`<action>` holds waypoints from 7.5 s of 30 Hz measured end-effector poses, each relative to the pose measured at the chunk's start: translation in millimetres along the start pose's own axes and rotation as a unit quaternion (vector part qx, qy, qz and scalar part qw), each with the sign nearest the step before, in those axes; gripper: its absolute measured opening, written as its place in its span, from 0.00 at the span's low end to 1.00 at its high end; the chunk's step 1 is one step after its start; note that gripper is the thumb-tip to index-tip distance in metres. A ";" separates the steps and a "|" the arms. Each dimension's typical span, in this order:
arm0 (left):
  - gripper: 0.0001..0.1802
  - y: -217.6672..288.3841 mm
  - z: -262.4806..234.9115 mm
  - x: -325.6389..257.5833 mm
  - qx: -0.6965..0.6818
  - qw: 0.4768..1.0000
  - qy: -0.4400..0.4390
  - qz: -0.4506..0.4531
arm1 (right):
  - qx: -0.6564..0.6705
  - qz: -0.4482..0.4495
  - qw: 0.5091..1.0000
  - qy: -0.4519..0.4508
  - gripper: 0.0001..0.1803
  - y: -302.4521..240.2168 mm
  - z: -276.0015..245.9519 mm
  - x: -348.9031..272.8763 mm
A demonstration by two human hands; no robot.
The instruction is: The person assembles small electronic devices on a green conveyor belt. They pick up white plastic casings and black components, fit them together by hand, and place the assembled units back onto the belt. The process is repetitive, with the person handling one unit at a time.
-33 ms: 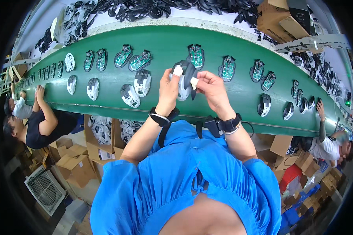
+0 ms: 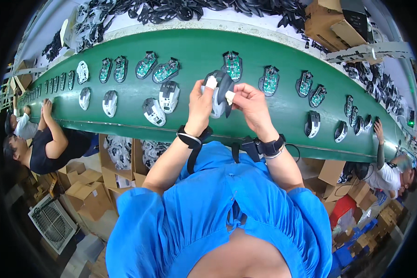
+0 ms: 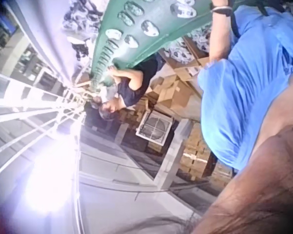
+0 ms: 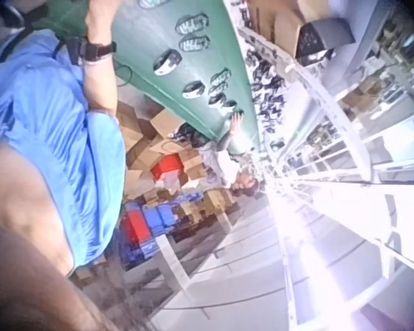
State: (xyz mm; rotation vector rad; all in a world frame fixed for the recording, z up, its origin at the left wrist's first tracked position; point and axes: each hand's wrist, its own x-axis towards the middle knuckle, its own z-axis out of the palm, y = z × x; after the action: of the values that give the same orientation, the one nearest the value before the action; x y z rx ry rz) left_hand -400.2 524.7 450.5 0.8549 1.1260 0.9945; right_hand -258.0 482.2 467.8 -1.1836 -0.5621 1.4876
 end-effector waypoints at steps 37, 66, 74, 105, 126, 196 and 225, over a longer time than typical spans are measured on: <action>0.38 116.7 -34.0 -84.0 0.231 0.845 -0.366 0.313 | -0.279 -0.270 0.904 -0.178 0.38 -91.3 38.1 -106.2; 0.36 -2.8 -90.6 71.6 -0.305 0.881 -0.204 -0.298 | -0.447 -0.291 0.834 0.143 0.12 -36.8 62.7 398.8; 0.28 35.6 -67.9 94.5 -0.232 0.967 -0.075 -0.079 | -0.125 -0.102 0.987 0.009 0.13 -50.3 52.8 169.6; 0.42 90.2 -45.2 -28.0 -0.033 0.965 -0.217 0.141 | -0.195 -0.092 0.945 -0.247 0.35 -105.5 67.4 -11.1; 0.38 68.0 -58.7 -8.3 0.243 0.907 -0.343 -0.024 | -0.400 -0.008 0.898 -0.185 0.31 -78.5 38.1 -1.8; 0.36 11.6 -212.5 80.1 0.599 0.767 0.087 0.212 | -0.764 -0.205 0.539 -0.289 0.08 39.7 -22.6 93.9; 0.29 32.4 -104.4 -2.5 -0.011 0.996 -0.041 -0.081 | 0.117 -0.001 0.992 0.051 0.13 -1.5 75.5 -24.2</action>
State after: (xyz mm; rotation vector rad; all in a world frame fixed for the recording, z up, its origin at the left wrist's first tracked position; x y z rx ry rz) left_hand -508.4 538.9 457.6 0.7671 1.0942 0.8296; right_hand -326.7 479.1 507.4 -1.0676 -0.3104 1.4384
